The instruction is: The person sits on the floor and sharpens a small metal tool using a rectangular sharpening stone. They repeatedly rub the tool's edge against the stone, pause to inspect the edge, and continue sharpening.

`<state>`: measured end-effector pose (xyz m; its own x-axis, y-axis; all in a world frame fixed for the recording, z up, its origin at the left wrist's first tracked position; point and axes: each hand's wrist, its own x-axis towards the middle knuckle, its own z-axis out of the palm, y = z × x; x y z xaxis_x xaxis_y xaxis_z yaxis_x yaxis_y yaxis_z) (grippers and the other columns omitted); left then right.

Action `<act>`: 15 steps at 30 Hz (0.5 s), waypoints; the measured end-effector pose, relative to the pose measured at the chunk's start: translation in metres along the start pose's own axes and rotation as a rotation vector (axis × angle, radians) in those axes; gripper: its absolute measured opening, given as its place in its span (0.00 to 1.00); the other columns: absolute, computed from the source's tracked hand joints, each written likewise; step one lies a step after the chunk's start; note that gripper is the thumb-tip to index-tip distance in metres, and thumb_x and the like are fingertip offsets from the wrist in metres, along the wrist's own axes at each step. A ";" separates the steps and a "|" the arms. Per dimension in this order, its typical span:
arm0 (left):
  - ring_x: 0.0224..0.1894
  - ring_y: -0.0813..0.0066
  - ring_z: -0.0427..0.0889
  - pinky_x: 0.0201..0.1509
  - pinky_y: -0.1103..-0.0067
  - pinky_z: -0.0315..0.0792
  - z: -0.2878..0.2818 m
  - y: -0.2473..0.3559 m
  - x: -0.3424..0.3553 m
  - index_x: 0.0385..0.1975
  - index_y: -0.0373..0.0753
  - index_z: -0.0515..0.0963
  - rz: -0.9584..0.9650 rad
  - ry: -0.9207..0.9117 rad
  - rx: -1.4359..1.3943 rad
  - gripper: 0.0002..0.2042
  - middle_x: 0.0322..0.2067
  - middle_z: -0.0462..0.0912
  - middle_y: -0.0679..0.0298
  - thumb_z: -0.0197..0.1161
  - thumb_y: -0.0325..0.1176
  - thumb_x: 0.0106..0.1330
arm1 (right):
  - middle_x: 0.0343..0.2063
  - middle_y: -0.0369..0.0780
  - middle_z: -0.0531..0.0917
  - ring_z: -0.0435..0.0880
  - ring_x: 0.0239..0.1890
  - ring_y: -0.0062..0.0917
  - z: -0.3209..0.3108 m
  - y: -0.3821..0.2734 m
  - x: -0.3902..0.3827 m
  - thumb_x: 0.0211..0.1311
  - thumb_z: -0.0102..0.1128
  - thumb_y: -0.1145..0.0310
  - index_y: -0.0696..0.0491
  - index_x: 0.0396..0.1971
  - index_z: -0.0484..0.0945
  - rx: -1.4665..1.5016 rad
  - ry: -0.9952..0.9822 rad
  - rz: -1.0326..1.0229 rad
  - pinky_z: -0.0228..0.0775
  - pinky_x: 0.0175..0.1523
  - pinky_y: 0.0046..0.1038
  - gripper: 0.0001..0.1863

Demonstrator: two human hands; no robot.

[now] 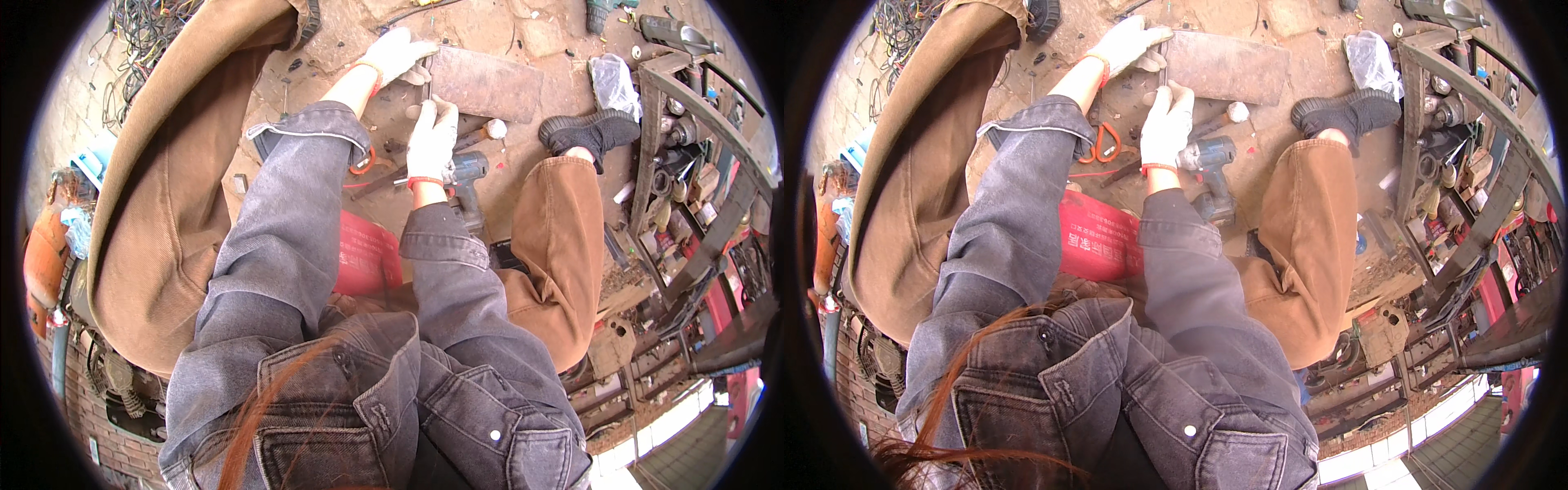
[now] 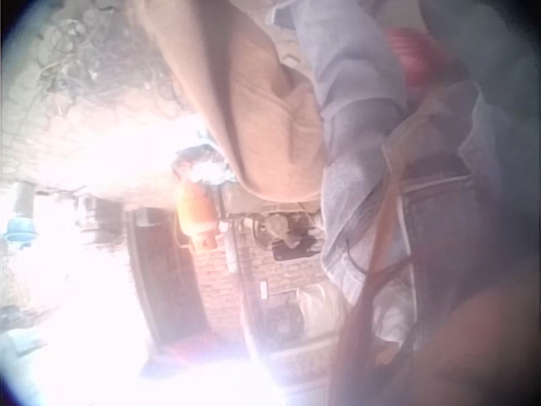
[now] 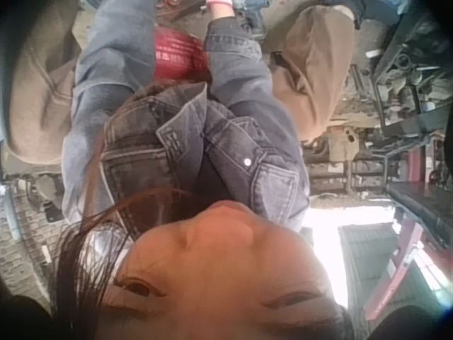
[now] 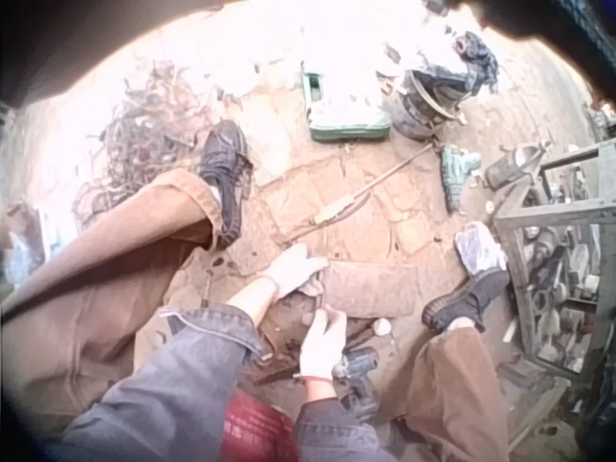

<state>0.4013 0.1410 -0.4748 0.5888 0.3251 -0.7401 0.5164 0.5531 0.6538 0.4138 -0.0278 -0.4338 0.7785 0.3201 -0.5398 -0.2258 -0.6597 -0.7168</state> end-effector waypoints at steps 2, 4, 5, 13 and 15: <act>0.33 0.65 0.90 0.32 0.80 0.86 -0.003 0.000 0.000 0.46 0.24 0.69 -0.028 -0.041 -0.027 0.24 0.39 0.84 0.45 0.66 0.43 0.70 | 0.32 0.41 0.86 0.82 0.33 0.24 -0.001 0.002 -0.001 0.74 0.51 0.66 0.61 0.52 0.73 0.057 -0.017 -0.006 0.73 0.46 0.28 0.15; 0.34 0.65 0.90 0.34 0.80 0.86 -0.006 -0.001 0.000 0.46 0.24 0.70 -0.023 -0.065 -0.029 0.24 0.39 0.84 0.46 0.66 0.44 0.70 | 0.32 0.41 0.86 0.78 0.29 0.21 -0.002 0.001 0.000 0.75 0.51 0.67 0.61 0.53 0.72 0.113 -0.017 0.030 0.71 0.40 0.25 0.15; 0.34 0.65 0.90 0.35 0.80 0.86 -0.006 -0.002 0.000 0.45 0.25 0.70 -0.029 -0.081 -0.034 0.24 0.39 0.84 0.46 0.66 0.45 0.70 | 0.33 0.41 0.86 0.76 0.26 0.20 -0.003 0.001 0.000 0.75 0.50 0.67 0.61 0.53 0.72 0.125 -0.009 0.088 0.70 0.37 0.24 0.15; 0.32 0.67 0.89 0.35 0.80 0.85 -0.004 -0.004 0.001 0.44 0.26 0.71 0.017 -0.062 0.047 0.24 0.38 0.84 0.48 0.65 0.46 0.70 | 0.31 0.40 0.86 0.66 0.16 0.14 0.003 -0.009 0.008 0.75 0.49 0.67 0.60 0.54 0.70 0.292 -0.052 0.066 0.60 0.23 0.20 0.15; 0.32 0.67 0.89 0.35 0.80 0.85 -0.005 -0.005 0.001 0.44 0.26 0.71 0.018 -0.065 0.069 0.24 0.37 0.84 0.48 0.65 0.46 0.70 | 0.31 0.40 0.86 0.65 0.15 0.14 0.004 -0.009 0.010 0.75 0.49 0.67 0.60 0.54 0.70 0.299 -0.049 0.074 0.59 0.22 0.19 0.15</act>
<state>0.3968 0.1424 -0.4796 0.6361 0.2830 -0.7178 0.5459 0.4924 0.6779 0.4212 -0.0161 -0.4346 0.7261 0.3155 -0.6110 -0.4490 -0.4555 -0.7687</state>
